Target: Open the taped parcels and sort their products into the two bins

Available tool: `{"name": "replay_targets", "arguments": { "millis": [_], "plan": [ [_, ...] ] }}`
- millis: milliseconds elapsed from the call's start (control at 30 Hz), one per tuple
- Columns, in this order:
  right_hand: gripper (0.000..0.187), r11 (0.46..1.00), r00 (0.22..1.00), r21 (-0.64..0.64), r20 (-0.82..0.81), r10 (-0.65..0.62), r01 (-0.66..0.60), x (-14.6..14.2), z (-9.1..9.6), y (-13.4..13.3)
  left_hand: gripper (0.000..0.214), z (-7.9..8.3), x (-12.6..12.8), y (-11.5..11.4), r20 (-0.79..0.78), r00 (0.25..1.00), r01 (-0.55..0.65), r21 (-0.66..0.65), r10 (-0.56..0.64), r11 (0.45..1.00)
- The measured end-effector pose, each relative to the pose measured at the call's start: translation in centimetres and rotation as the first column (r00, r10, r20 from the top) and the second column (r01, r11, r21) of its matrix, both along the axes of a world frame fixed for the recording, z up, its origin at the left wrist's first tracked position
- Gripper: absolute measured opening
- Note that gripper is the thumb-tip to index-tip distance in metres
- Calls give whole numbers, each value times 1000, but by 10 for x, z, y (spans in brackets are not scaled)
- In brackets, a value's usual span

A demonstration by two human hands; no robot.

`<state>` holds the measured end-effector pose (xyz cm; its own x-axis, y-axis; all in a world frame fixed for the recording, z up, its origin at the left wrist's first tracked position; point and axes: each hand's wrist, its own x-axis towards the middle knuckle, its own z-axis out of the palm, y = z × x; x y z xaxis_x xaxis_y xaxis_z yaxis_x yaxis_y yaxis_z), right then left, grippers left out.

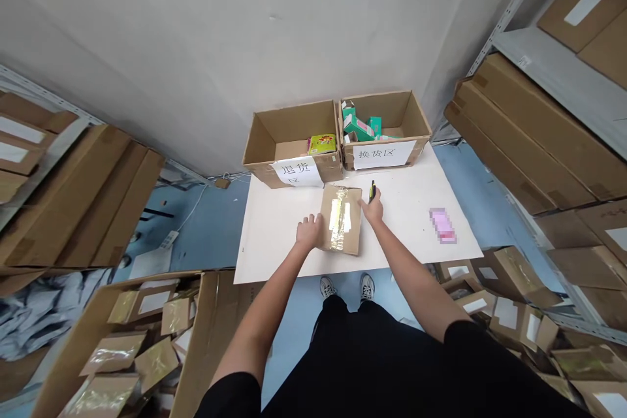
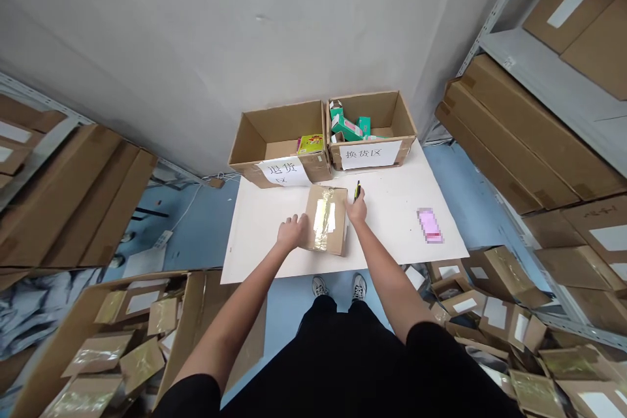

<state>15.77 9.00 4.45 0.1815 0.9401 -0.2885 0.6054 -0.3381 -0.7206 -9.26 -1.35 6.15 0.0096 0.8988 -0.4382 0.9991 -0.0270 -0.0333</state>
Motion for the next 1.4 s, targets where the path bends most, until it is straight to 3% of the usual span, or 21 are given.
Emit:
{"name": "replay_targets", "arguments": {
  "millis": [67, 133, 233, 333, 433, 567, 700, 800, 933, 1100, 1400],
  "plan": [
    [99, 998, 998, 31, -1, 55, -55, 1, -6, -43, 78, 0, -9, 15, 31, 977, 209, 8, -209, 978],
    [106, 993, 992, 5, 43, 119, -119, -1, -15, -87, 84, -4, -14, 30, 116, 906, 413, -29, -408, 910],
    [112, 981, 983, -122, 80, 164, -153, -2, -27, -125, 87, -14, -18, 42, 196, 845, 518, -65, -498, 853],
    [117, 976, 973, -126, 123, 193, -178, 4, -29, -108, 94, -20, -16, 37, 160, 869, 483, -80, -467, 872],
    [114, 980, 962, -75, 194, 195, -183, 15, -20, -55, 103, -21, -1, 22, 130, 904, 410, -1, -406, 912],
    [105, 970, 924, -29, 298, 240, -242, 22, 1, 17, 91, -24, 56, 4, 114, 974, 181, 126, -195, 975],
    [66, 978, 946, 86, 284, 158, -189, 30, 19, 44, 84, -29, 114, 0, 111, 992, 43, 123, -56, 991],
    [56, 982, 975, 140, 199, 98, -127, 50, 25, 27, 86, -33, 120, 1, 167, 981, 83, 121, -102, 989],
    [58, 968, 961, 57, 149, 234, -244, 80, 25, -26, 83, -44, 99, 1, 229, 955, 164, 111, -186, 980],
    [52, 934, 906, -97, 228, 357, -344, 85, 34, -77, 79, -55, 99, -6, 214, 965, 126, 143, -155, 982],
    [62, 890, 823, -261, 349, 447, -373, 54, 46, -85, 80, -51, 114, -9, 227, 972, 47, 101, -69, 994]
  ]
}}
